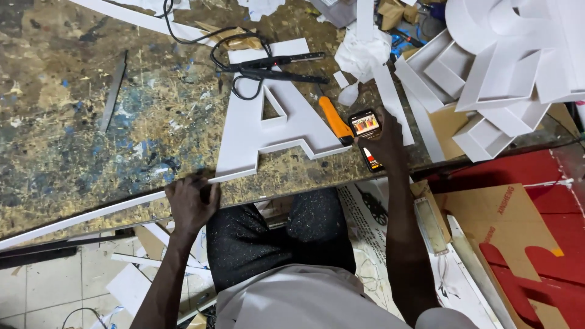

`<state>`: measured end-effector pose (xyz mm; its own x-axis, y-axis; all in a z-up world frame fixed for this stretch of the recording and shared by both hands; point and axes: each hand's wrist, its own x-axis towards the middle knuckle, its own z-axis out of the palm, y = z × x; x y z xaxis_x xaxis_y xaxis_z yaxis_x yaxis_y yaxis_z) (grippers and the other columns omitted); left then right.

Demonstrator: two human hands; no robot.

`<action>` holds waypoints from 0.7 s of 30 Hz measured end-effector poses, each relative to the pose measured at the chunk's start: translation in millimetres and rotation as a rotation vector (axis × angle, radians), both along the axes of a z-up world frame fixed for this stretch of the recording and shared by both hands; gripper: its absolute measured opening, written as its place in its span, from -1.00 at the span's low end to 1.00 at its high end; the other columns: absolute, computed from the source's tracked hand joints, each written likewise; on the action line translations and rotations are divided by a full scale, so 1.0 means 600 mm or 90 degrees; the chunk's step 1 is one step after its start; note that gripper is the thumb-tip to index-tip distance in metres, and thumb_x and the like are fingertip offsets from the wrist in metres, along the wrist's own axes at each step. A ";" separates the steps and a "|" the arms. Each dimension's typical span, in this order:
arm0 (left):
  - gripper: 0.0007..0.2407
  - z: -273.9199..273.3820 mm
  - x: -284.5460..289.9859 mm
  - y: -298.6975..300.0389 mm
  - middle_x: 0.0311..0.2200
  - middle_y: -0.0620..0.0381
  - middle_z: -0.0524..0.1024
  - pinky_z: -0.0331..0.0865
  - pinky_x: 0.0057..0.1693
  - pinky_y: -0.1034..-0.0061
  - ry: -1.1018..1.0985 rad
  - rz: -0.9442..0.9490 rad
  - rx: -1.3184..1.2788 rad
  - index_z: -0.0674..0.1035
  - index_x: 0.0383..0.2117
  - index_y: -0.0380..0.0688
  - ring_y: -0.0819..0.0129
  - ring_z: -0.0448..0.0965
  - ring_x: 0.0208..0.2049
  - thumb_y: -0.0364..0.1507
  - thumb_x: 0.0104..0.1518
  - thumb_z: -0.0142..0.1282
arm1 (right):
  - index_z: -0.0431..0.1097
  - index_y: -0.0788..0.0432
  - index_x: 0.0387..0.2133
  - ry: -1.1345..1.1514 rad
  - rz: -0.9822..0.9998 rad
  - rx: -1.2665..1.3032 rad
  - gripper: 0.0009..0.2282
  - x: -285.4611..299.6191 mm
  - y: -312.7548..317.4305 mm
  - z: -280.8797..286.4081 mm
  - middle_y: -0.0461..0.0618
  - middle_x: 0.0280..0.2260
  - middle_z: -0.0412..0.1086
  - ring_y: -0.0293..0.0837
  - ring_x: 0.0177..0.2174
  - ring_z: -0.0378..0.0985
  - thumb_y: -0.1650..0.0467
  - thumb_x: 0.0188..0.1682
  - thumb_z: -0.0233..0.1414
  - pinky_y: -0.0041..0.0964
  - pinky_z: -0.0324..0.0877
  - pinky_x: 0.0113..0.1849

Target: Assembling a 3D acrylic letter by heating and gluing a side strip to the base plate.

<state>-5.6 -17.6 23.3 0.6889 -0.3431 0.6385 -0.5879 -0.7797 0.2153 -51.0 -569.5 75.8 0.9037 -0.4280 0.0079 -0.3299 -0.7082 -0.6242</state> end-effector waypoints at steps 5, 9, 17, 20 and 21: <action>-0.77 -0.010 0.005 0.004 -0.22 0.15 0.66 0.29 0.18 0.09 0.007 0.008 0.015 0.70 -0.19 -0.01 0.04 0.70 -0.14 -0.24 0.21 0.53 | 0.22 0.01 0.45 0.010 0.004 -0.012 0.00 0.008 -0.018 -0.018 0.22 0.18 0.38 0.42 0.23 0.42 0.07 -0.34 0.52 0.49 0.32 0.22; -0.76 -0.045 0.011 0.019 -0.23 0.19 0.67 0.26 0.18 0.11 -0.005 0.003 0.008 0.68 -0.19 0.07 0.07 0.70 -0.16 -0.23 0.16 0.53 | 0.31 0.10 0.35 -0.052 0.038 0.008 -0.09 -0.010 -0.002 0.029 0.30 0.08 0.50 0.47 0.13 0.55 0.14 -0.33 0.53 0.52 0.40 0.14; -0.82 -0.066 0.015 0.024 -0.29 0.24 0.66 0.28 0.05 0.13 -0.010 -0.001 0.026 0.72 -0.26 0.12 0.12 0.68 -0.24 -0.23 0.16 0.50 | 0.51 0.19 0.11 -0.421 0.161 0.053 -0.71 0.085 0.191 0.072 0.13 -0.04 0.50 0.11 0.02 0.55 0.41 0.16 0.31 -0.02 0.44 0.13; -0.85 -0.063 0.018 0.025 -0.34 0.24 0.64 0.28 -0.02 0.12 0.006 0.000 0.036 0.73 -0.31 0.13 0.11 0.66 -0.30 -0.21 0.17 0.48 | 0.48 0.14 0.25 -0.284 0.195 -0.167 -0.51 0.194 0.220 0.029 0.16 0.19 0.47 0.22 0.24 0.46 0.42 0.01 0.35 0.12 0.35 0.26; -0.85 -0.069 0.012 0.028 -0.34 0.24 0.64 0.27 -0.05 0.12 0.015 -0.006 0.035 0.73 -0.29 0.14 0.11 0.65 -0.32 -0.21 0.17 0.47 | 0.43 0.15 0.30 -0.218 0.196 -0.301 -0.40 0.230 0.225 0.007 0.17 0.28 0.42 0.20 0.32 0.39 0.41 -0.09 0.37 0.14 0.29 0.33</action>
